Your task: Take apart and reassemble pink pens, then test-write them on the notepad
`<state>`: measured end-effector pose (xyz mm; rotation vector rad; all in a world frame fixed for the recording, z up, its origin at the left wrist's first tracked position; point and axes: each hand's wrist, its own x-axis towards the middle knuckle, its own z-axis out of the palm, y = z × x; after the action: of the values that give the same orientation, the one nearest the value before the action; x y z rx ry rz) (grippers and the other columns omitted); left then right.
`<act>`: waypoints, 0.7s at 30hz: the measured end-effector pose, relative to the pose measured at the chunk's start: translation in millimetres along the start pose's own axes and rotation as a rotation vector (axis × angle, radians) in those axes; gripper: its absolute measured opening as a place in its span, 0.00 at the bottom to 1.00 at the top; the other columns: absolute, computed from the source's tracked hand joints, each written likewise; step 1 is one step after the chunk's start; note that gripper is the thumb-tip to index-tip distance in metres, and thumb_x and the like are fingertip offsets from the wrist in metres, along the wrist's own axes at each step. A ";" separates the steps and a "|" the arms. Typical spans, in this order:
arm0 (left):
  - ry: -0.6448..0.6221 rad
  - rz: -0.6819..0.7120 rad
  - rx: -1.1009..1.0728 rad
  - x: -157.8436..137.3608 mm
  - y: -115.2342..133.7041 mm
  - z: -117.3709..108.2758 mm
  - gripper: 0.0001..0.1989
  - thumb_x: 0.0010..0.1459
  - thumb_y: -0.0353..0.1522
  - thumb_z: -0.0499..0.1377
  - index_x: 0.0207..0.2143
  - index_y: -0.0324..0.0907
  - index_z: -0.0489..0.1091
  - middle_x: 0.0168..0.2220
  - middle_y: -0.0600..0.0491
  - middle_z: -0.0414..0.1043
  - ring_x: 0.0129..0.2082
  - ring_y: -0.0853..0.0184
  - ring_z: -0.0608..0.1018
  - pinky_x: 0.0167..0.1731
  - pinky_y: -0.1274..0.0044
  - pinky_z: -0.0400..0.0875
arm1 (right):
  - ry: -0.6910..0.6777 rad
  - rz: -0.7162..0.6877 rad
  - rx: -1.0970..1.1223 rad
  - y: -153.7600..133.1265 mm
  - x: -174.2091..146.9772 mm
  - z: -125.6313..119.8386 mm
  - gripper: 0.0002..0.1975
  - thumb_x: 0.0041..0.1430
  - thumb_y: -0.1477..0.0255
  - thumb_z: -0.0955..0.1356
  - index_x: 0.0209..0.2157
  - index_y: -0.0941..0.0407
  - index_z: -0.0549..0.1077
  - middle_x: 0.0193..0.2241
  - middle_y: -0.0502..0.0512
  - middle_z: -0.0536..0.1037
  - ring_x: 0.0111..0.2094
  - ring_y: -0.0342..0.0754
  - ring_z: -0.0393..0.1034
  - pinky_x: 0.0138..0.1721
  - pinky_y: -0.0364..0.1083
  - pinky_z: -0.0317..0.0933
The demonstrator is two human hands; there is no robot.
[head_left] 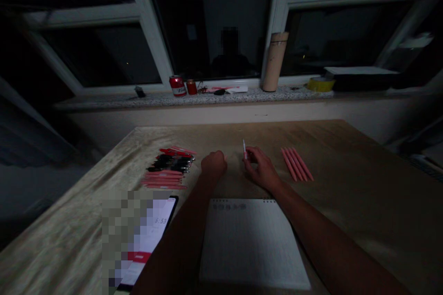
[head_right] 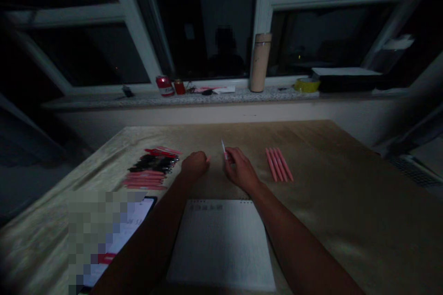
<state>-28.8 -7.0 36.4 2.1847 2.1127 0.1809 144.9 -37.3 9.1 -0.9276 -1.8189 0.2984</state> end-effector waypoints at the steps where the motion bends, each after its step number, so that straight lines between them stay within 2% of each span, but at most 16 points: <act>1: 0.012 0.012 -0.045 1.4 -0.3 0.5 0.16 0.58 0.39 0.52 0.35 0.38 0.73 0.38 0.39 0.75 0.40 0.58 0.77 0.38 0.73 0.68 | 0.001 0.001 0.000 -0.1 -0.1 -0.1 0.13 0.60 0.73 0.62 0.46 0.55 0.65 0.37 0.57 0.70 0.34 0.46 0.68 0.37 0.47 0.67; 4: 0.073 0.125 -0.350 7.0 0.9 -5.0 0.16 0.57 0.39 0.53 0.29 0.37 0.74 0.32 0.42 0.76 0.36 0.61 0.77 0.38 0.74 0.66 | -0.002 -0.004 0.004 0.5 -0.6 -0.2 0.13 0.59 0.74 0.62 0.47 0.54 0.65 0.37 0.57 0.70 0.34 0.46 0.68 0.37 0.47 0.67; 8: 0.154 0.185 -1.080 10.7 10.2 -21.5 0.10 0.52 0.34 0.57 0.33 0.36 0.71 0.29 0.48 0.76 0.28 0.68 0.76 0.31 0.78 0.67 | -0.015 -0.009 0.002 0.9 -1.0 -0.4 0.15 0.58 0.75 0.62 0.48 0.54 0.65 0.36 0.56 0.70 0.34 0.46 0.68 0.37 0.47 0.67; 11: 0.189 0.240 -1.406 5.4 20.1 -36.0 0.11 0.50 0.36 0.60 0.32 0.37 0.69 0.31 0.48 0.76 0.31 0.68 0.76 0.31 0.79 0.66 | -0.024 -0.007 0.009 0.6 -0.8 0.1 0.14 0.59 0.75 0.62 0.47 0.54 0.65 0.36 0.56 0.69 0.34 0.46 0.67 0.38 0.46 0.67; 16: 0.257 0.299 -1.515 -7.8 32.1 -52.5 0.12 0.49 0.38 0.62 0.32 0.37 0.70 0.32 0.48 0.77 0.34 0.66 0.77 0.34 0.77 0.67 | -0.015 -0.013 -0.008 1.2 -0.8 1.0 0.14 0.59 0.75 0.62 0.47 0.54 0.65 0.36 0.56 0.69 0.34 0.46 0.67 0.37 0.46 0.66; 21: 0.286 0.339 -1.524 -8.0 36.3 -49.3 0.11 0.49 0.36 0.63 0.32 0.37 0.69 0.30 0.49 0.77 0.34 0.67 0.78 0.39 0.75 0.68 | -0.034 -0.028 -0.023 0.6 -0.6 0.1 0.14 0.59 0.75 0.62 0.48 0.55 0.65 0.35 0.56 0.69 0.34 0.46 0.67 0.38 0.46 0.66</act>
<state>-0.7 -16.8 90.5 1.4183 0.8559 1.5384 145.2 -37.3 8.3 -0.9170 -1.8684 0.2776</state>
